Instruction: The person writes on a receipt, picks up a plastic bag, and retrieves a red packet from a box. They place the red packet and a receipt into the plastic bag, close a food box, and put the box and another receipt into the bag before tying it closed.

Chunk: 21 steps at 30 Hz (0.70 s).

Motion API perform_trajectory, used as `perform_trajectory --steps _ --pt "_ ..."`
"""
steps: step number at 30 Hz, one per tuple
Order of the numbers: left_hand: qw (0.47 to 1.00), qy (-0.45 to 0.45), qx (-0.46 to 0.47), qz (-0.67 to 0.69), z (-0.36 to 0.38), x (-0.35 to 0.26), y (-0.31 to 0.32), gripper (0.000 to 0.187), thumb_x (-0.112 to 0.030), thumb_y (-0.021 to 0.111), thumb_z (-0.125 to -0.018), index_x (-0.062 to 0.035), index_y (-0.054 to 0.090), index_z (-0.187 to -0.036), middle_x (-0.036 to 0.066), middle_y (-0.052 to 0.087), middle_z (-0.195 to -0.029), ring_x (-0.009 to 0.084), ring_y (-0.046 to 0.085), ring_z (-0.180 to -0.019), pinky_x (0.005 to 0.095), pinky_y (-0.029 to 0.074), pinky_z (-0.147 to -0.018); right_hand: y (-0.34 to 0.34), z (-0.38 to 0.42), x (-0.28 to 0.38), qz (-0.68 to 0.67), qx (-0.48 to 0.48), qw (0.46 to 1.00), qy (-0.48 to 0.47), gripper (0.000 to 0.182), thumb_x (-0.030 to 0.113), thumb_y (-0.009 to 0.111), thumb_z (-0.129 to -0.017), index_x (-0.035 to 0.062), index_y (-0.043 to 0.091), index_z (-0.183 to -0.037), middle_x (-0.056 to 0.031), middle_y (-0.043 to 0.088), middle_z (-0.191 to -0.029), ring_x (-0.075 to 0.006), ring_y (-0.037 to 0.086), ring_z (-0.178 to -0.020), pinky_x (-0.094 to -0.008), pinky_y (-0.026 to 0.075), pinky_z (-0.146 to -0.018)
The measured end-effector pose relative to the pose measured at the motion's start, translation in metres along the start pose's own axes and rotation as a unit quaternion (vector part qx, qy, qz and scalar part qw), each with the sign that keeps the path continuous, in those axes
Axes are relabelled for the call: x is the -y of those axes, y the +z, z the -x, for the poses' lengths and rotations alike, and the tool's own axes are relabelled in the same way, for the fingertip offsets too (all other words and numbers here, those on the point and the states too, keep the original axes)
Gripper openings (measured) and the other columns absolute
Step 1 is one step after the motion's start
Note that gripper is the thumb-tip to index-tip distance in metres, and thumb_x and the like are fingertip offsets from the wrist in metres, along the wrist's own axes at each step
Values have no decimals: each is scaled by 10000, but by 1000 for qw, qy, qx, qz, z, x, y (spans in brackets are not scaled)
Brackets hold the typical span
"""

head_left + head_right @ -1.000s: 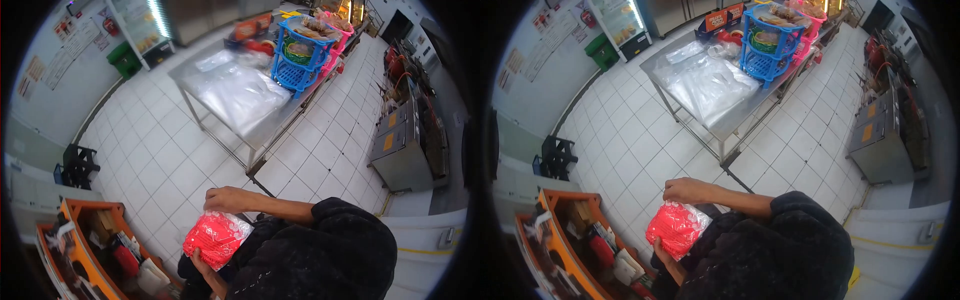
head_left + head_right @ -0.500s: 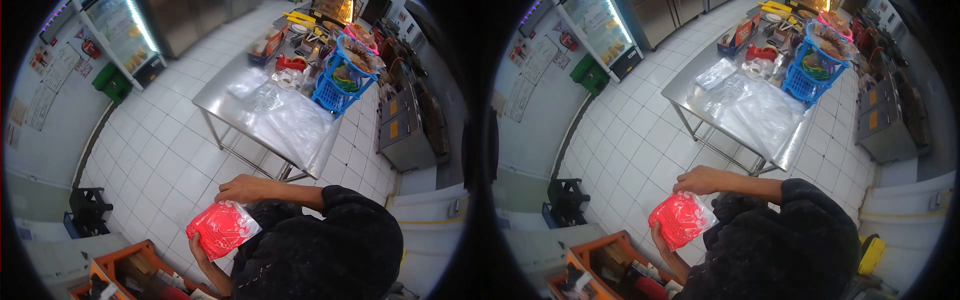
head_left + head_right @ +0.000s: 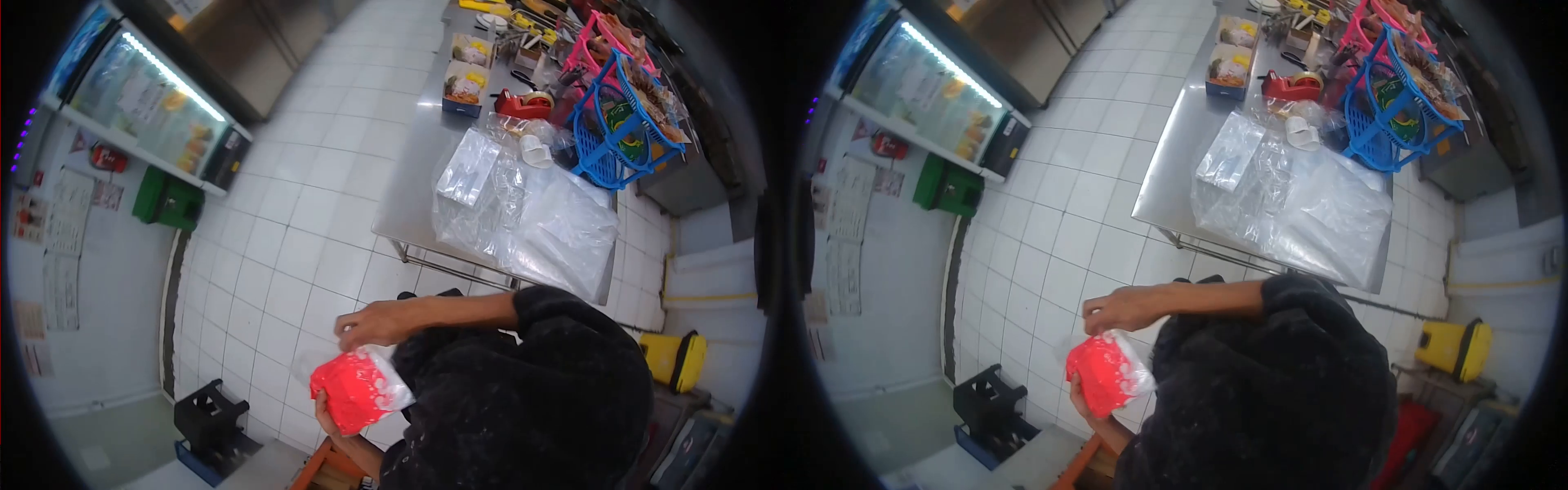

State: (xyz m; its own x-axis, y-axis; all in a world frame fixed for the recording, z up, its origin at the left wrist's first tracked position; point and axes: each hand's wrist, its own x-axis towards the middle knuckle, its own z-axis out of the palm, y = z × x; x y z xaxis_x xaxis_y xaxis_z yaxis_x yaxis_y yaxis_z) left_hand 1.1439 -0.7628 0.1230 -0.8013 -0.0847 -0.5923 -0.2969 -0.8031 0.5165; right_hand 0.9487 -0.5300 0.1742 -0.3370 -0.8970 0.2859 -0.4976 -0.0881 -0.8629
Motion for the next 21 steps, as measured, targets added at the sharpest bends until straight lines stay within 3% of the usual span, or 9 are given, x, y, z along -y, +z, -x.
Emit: perform_trajectory --steps 4,5,8,9,12,16,17,20,21 --pt "997 -61 41 33 -59 -75 33 544 -298 490 -922 23 389 -1349 191 480 -1343 334 511 -1196 475 403 -1022 -25 -55 -35 -107 10 994 24 128 135 424 -971 50 450 -1063 -128 433 -1044 -307 527 -851 -376 437 -778" --pt "995 -76 50 27 -73 -93 36 540 -299 490 -922 24 395 -1345 191 485 -1337 334 513 -1192 473 405 -1021 -27 -67 -53 -147 4 988 43 198 230 351 -1023 48 420 -1059 -112 412 -1033 -236 483 -935 -349 407 -825" --pt "996 -51 23 -68 -146 -144 36 529 -306 488 -923 25 412 -1328 184 496 -1323 333 517 -1184 470 416 -1010 -38 -105 -106 -217 -87 971 52 251 292 309 -1033 64 402 -1082 -97 409 -1075 -214 447 -1031 -352 407 -868" --pt "994 -39 45 -90 -167 -165 39 528 -309 487 -924 27 414 -1326 183 499 -1319 332 521 -1179 470 421 -1004 -56 -120 -99 -353 -134 921 92 296 338 300 -1031 70 416 -1080 -97 396 -1089 -201 414 -1082 -351 360 -951" --pt "986 -55 92 -125 -240 -224 52 531 -317 479 -928 31 415 -1323 184 503 -1313 332 530 -1167 473 431 -993 -95 -158 -139 -142 -199 969 48 298 343 318 -1026 69 425 -1076 -127 382 -1190 -216 394 -1153 -384 343 -999" --pt "969 -120 160 -147 -336 -299 100 534 -314 458 -936 39 402 -1332 195 502 -1319 337 526 -1182 478 426 -1007 -135 -211 -143 -193 -297 932 81 184 108 498 -903 54 489 -1078 -122 537 -1152 -217 467 -1176 -412 309 -1041" --pt "960 -134 183 -164 -354 -311 119 529 -310 454 -937 39 402 -1332 196 502 -1320 338 524 -1185 477 425 -1010 -146 -218 -134 -119 -324 934 94 324 13 533 -801 65 542 -1121 -88 604 -1008 -234 524 -1098 -407 327 -1015" --pt "936 -191 226 -194 -416 -343 158 510 -288 442 -943 41 403 -1331 199 504 -1319 343 528 -1183 474 425 -1014 -169 -233 -136 191 -324 902 211 315 15 567 -789 90 617 -1091 -74 611 -987 -255 533 -1059 -404 358 -965" --pt "928 -210 239 -195 -437 -346 172 503 -279 439 -945 41 404 -1330 200 506 -1318 344 530 -1180 473 425 -1015 -177 -231 -144 240 -339 884 214 213 37 589 -790 106 696 -961 -65 606 -974 -252 529 -1035 -390 361 -940"
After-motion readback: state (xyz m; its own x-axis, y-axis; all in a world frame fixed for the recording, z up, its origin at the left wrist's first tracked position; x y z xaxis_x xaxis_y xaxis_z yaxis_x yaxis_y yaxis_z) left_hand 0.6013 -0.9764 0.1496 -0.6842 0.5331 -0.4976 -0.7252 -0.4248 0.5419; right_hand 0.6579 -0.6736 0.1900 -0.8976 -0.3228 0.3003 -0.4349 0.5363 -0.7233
